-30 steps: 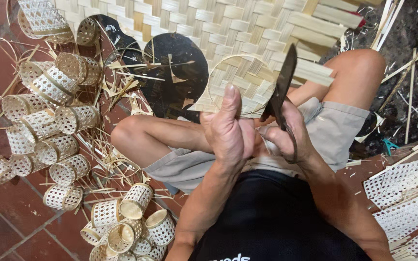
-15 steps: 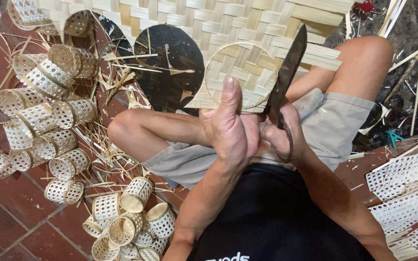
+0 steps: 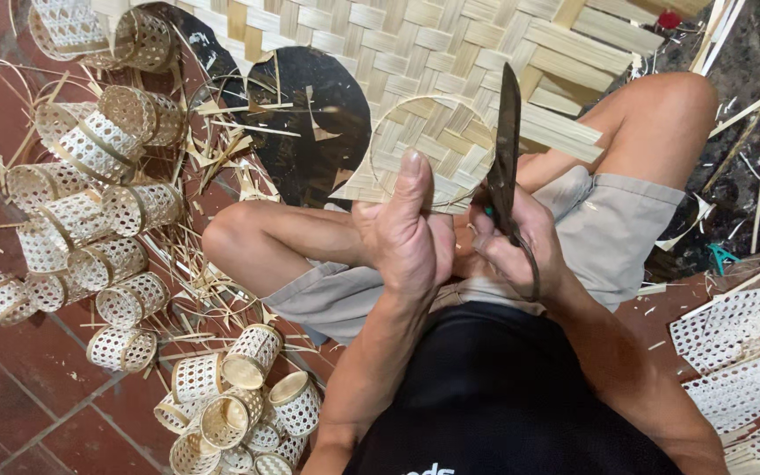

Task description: The person sits on the floor holding a round woven bamboo disc against a larger woven bamboo sheet and cuts around the disc's edge with scissors to trim the sheet into a circle. They rotate the disc and sheet as they cut, tear away loose strips by hand, and set trimmed pieces aside.

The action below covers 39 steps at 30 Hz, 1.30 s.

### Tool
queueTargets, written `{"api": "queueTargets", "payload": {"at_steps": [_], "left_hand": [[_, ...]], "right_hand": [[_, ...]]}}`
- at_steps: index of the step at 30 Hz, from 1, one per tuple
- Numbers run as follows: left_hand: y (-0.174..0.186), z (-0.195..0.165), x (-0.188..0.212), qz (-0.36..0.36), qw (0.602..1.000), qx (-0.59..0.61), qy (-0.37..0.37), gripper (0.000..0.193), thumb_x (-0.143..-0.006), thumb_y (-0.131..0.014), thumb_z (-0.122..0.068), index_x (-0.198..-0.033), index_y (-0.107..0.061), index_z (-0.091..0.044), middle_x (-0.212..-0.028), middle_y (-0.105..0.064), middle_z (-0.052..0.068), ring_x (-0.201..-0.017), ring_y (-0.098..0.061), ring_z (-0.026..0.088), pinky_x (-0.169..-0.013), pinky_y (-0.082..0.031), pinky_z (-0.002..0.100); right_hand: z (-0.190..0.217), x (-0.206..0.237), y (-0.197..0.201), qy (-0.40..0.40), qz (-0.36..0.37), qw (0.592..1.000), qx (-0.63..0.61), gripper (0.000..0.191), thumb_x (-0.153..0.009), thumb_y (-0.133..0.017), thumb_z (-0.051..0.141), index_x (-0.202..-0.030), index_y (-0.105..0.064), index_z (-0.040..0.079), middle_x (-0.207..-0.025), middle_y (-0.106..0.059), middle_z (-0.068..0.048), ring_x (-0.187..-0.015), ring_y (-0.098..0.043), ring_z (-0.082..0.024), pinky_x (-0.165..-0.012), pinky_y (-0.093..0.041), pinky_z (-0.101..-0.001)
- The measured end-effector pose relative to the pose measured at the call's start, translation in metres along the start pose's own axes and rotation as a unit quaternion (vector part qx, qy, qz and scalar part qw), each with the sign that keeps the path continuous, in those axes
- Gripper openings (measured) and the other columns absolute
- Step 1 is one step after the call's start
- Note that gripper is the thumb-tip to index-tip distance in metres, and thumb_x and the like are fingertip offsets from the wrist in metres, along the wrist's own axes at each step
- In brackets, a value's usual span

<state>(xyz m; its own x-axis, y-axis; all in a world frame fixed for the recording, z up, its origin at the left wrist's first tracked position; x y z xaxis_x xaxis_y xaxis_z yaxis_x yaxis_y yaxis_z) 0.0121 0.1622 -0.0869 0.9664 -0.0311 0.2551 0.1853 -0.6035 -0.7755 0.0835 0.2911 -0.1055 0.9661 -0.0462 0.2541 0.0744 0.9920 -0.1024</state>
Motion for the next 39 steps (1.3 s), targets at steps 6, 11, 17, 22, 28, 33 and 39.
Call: {"api": "queueTargets", "payload": {"at_steps": [6, 11, 17, 22, 28, 33, 39], "left_hand": [[0.007, -0.004, 0.002, 0.024, 0.999, -0.028, -0.016, 0.008, -0.113, -0.067, 0.007, -0.109, -0.066, 0.013, -0.103, -0.070, 0.014, -0.092, -0.065, 0.015, -0.089, -0.054, 0.031], [-0.006, -0.015, 0.002, -0.018, 0.999, -0.031, 0.014, 0.014, -0.095, -0.067, 0.002, -0.109, -0.069, 0.004, -0.102, -0.072, 0.009, -0.090, -0.068, 0.013, -0.086, -0.056, 0.028], [-0.002, -0.022, 0.004, 0.032, 0.998, -0.051, 0.003, 0.004, -0.103, -0.069, 0.005, -0.107, -0.070, 0.007, -0.097, -0.070, 0.008, -0.085, -0.064, 0.011, -0.080, -0.053, 0.027], [0.005, -0.024, 0.004, 0.064, 0.996, -0.066, -0.002, 0.013, -0.110, -0.069, 0.007, -0.097, -0.068, 0.009, -0.089, -0.067, 0.007, -0.079, -0.061, 0.010, -0.072, -0.050, 0.025], [0.001, -0.039, 0.004, 0.085, 0.990, -0.097, 0.051, 0.012, -0.107, -0.067, 0.004, -0.116, -0.066, 0.012, -0.095, -0.068, 0.008, -0.078, -0.060, 0.009, -0.073, -0.048, 0.023], [0.002, -0.046, 0.005, 0.064, 0.991, -0.086, 0.080, 0.023, -0.102, -0.067, 0.004, -0.124, -0.063, 0.011, -0.111, -0.070, 0.013, -0.096, -0.067, 0.015, -0.086, -0.056, 0.029], [0.010, -0.046, 0.006, 0.070, 0.991, -0.081, 0.077, 0.025, -0.102, -0.068, 0.004, -0.125, -0.063, 0.011, -0.113, -0.070, 0.014, -0.099, -0.068, 0.017, -0.091, -0.057, 0.031]], "right_hand": [[0.008, -0.001, 0.004, 0.018, 0.022, 1.000, 0.000, 0.026, -0.079, -0.058, 0.010, -0.104, -0.055, 0.003, -0.094, -0.052, 0.000, -0.085, -0.049, -0.009, -0.074, -0.042, -0.0240], [0.005, 0.003, 0.000, -0.043, 0.032, 0.996, -0.070, 0.035, -0.076, -0.057, 0.010, -0.110, -0.056, 0.002, -0.095, -0.052, -0.001, -0.083, -0.049, -0.011, -0.071, -0.043, -0.0260], [0.007, 0.003, 0.010, -0.041, 0.048, 0.997, 0.035, 0.035, -0.076, -0.059, 0.010, -0.110, -0.062, 0.000, -0.096, -0.054, -0.001, -0.086, -0.053, -0.011, -0.076, -0.046, -0.0263], [0.010, 0.009, 0.012, -0.087, 0.037, 0.994, 0.052, 0.029, -0.080, -0.060, 0.012, -0.106, -0.062, 0.000, -0.090, -0.056, -0.002, -0.083, -0.052, -0.011, -0.075, -0.044, -0.0269], [0.015, 0.008, 0.010, -0.091, 0.042, 0.995, -0.001, 0.033, -0.076, -0.059, 0.012, -0.106, -0.060, 0.000, -0.094, -0.053, 0.000, -0.086, -0.050, -0.010, -0.077, -0.043, -0.0258], [0.017, 0.014, 0.010, -0.103, 0.051, 0.992, 0.044, 0.032, -0.077, -0.059, 0.013, -0.106, -0.064, 0.000, -0.088, -0.052, 0.000, -0.079, -0.048, -0.011, -0.072, -0.041, -0.0270], [0.010, 0.015, 0.013, -0.097, 0.060, 0.992, 0.056, 0.024, -0.079, -0.061, 0.011, -0.101, -0.063, 0.000, -0.085, -0.052, 0.000, -0.075, -0.048, -0.010, -0.069, -0.041, -0.0272]]}}
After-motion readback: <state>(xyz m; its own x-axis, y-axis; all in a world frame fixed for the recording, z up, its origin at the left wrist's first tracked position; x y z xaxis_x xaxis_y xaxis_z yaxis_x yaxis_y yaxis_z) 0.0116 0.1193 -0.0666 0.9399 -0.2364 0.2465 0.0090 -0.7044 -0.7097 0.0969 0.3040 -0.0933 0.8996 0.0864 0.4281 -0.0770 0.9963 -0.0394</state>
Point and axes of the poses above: each hand's wrist, its own x-axis away from the middle knuckle, its own y-axis out of the back of the hand, z = x × y, the point moved 1 cm from there along -x, towards the middle knuckle
